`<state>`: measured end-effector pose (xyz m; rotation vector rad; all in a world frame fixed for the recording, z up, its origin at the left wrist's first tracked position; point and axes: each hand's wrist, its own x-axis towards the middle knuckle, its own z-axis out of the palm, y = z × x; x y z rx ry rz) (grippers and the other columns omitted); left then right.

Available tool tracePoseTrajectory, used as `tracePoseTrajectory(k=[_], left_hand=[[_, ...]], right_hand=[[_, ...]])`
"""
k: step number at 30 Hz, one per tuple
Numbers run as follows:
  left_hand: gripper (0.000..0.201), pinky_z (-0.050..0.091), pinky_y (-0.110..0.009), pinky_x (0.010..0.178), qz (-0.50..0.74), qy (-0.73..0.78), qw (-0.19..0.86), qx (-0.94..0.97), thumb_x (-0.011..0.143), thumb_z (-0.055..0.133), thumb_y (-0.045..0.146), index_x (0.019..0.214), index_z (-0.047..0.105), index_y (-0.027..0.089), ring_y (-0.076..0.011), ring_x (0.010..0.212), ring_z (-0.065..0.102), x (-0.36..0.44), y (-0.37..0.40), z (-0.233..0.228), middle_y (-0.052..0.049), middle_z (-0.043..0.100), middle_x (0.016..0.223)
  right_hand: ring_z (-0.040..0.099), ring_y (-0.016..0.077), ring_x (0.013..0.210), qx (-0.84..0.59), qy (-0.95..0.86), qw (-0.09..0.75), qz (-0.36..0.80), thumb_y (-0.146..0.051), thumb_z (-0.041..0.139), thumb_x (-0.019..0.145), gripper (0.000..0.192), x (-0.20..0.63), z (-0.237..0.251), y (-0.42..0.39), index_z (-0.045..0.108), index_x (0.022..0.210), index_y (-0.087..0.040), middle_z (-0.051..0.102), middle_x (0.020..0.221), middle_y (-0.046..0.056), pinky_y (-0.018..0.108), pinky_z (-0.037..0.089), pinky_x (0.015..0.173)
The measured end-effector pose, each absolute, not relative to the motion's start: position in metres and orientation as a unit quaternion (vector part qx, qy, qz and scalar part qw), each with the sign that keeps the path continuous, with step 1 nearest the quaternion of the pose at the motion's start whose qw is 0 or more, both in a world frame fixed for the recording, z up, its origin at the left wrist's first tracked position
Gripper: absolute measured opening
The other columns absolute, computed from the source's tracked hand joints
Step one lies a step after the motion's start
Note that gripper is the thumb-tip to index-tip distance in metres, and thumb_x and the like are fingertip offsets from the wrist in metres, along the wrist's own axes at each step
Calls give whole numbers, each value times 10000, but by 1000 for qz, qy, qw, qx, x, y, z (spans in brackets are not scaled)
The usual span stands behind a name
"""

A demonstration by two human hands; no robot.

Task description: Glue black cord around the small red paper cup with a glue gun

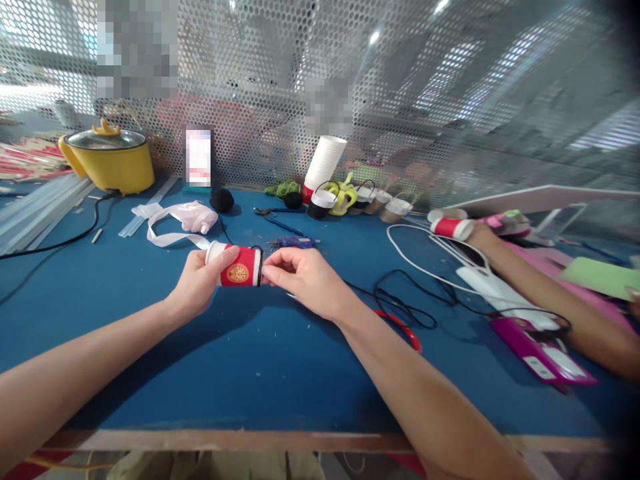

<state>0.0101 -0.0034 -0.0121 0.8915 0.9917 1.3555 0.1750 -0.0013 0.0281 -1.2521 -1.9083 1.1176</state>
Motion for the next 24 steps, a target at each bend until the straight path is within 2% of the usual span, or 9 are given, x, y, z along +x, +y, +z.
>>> tracePoseTrajectory(k=[11, 18, 24], left_hand=[[267, 397, -196, 483, 575, 433, 602, 345, 563, 733, 338, 548, 591, 113, -87, 464, 512, 12, -3, -7, 7, 585, 496], [276, 391, -206, 474, 575, 434, 606, 337, 556, 738, 344, 552, 586, 114, -94, 465, 511, 12, -3, -8, -2, 592, 511], [289, 372, -188, 459, 571, 443, 602, 340, 564, 728, 346, 535, 559, 112, -78, 446, 491, 12, -3, -9, 11, 571, 483]], right_hand=[[576, 137, 649, -471, -718, 291, 422, -220, 550, 738, 108, 174, 29, -1, 625, 748, -142, 655, 722, 43, 271, 444, 613], [524, 105, 585, -472, -724, 290, 410, -198, 573, 721, 66, 173, 30, -2, 615, 710, -148, 607, 655, 6, 241, 413, 552], [530, 100, 597, -471, -726, 280, 416, -186, 565, 730, 74, 174, 31, -1, 615, 720, -133, 616, 668, 11, 234, 418, 567]])
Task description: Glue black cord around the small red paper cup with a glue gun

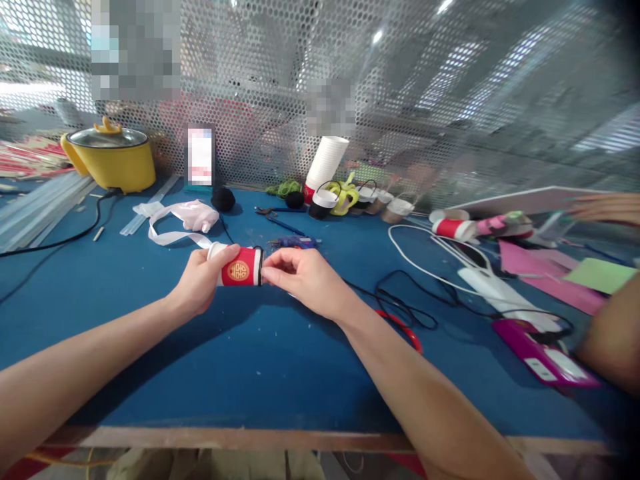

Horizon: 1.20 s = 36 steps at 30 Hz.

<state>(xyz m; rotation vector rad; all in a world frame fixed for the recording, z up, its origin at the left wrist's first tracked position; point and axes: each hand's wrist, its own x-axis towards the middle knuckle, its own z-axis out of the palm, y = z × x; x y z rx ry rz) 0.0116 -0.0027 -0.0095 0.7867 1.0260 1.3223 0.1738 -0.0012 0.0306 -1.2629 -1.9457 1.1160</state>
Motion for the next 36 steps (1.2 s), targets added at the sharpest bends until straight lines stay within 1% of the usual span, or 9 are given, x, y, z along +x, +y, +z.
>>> tracePoseTrajectory(k=[5, 11, 17, 21, 29, 36], left_hand=[[283, 381, -181, 465, 572, 434, 607, 341, 567, 729, 342, 552, 572, 107, -75, 451, 500, 11, -2, -9, 11, 580, 488], [266, 391, -183, 463, 579, 424, 601, 352, 583, 731, 333, 549, 589, 110, -77, 452, 507, 11, -2, -12, 12, 595, 495], [219, 450, -209, 537, 575, 377, 587, 428, 663, 687, 325, 607, 647, 117, -109, 523, 571, 7, -2, -19, -10, 654, 567], [214, 475, -226, 559, 570, 373, 575, 453, 701, 660, 328, 643, 670, 121, -132, 555, 605, 6, -3, -21, -29, 688, 612], [196, 489, -212, 549, 581, 354, 574, 456, 701, 668, 313, 630, 681, 130, -129, 556, 618, 6, -3, -18, -15, 695, 609], [203, 487, -209, 547, 576, 361, 561, 473, 711, 662, 321, 652, 690, 129, -129, 559, 611, 4, -3, -23, -27, 696, 621]], right_hand=[[567, 119, 640, -462, -727, 275, 427, -191, 564, 731, 79, 176, 30, 0, 625, 748, -143, 641, 707, 22, 249, 437, 600], [545, 108, 604, -476, -721, 277, 420, -180, 563, 724, 60, 174, 30, -1, 613, 717, -147, 622, 675, 9, 241, 422, 572], [555, 93, 595, -452, -675, 292, 506, -162, 548, 746, 78, 177, 34, 2, 607, 698, -141, 625, 635, 3, 237, 434, 597], [554, 84, 578, -452, -663, 297, 518, -136, 553, 744, 88, 178, 34, 2, 607, 674, -141, 625, 615, -5, 230, 433, 591], [570, 71, 591, -429, -648, 292, 557, -165, 558, 772, 114, 181, 37, 3, 623, 687, -127, 647, 635, 0, 217, 446, 611], [567, 71, 571, -446, -641, 295, 551, -122, 547, 766, 116, 178, 36, 3, 610, 669, -130, 639, 612, -6, 218, 446, 601]])
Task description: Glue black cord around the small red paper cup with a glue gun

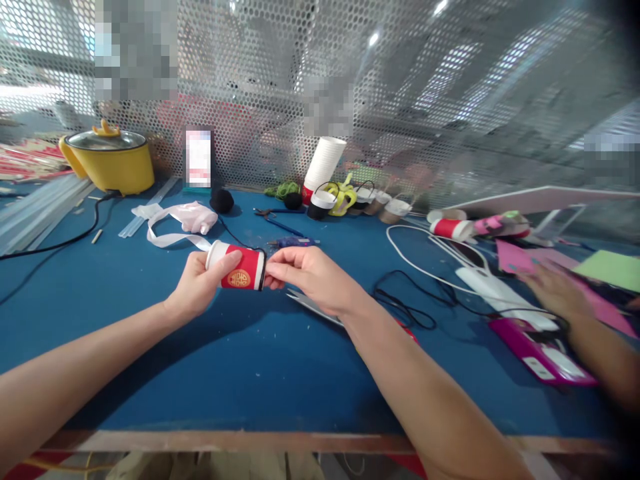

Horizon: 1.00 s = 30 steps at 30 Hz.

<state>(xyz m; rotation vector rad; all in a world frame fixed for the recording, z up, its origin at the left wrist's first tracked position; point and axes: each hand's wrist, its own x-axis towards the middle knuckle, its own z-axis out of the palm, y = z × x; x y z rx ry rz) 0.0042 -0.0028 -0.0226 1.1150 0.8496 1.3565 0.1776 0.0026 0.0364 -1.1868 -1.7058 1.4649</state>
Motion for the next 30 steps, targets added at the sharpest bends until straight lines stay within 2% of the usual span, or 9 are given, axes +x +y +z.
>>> tracePoseTrajectory(k=[10, 21, 30], left_hand=[[255, 461, -225, 521, 584, 373, 523, 497, 675, 684, 356, 607, 668, 111, -119, 520, 550, 2, -3, -24, -17, 635, 556], [259, 449, -228, 503, 570, 387, 483, 541, 687, 663, 372, 601, 657, 127, -125, 504, 540, -2, -4, -27, -18, 642, 569], [304, 399, -213, 476, 562, 383, 453, 576, 708, 637, 391, 559, 640, 126, -104, 487, 465, -3, -6, -24, -8, 571, 520]], right_hand=[[569, 75, 568, -427, -625, 308, 577, -136, 551, 750, 107, 180, 36, 3, 612, 662, -134, 639, 604, -6, 223, 441, 597], [569, 77, 560, -416, -603, 317, 602, -172, 582, 718, 78, 181, 30, 5, 614, 654, -139, 642, 595, -4, 223, 433, 586], [568, 70, 542, -411, -558, 315, 648, -179, 598, 692, 65, 183, 31, 6, 615, 652, -130, 645, 592, -4, 217, 427, 579]])
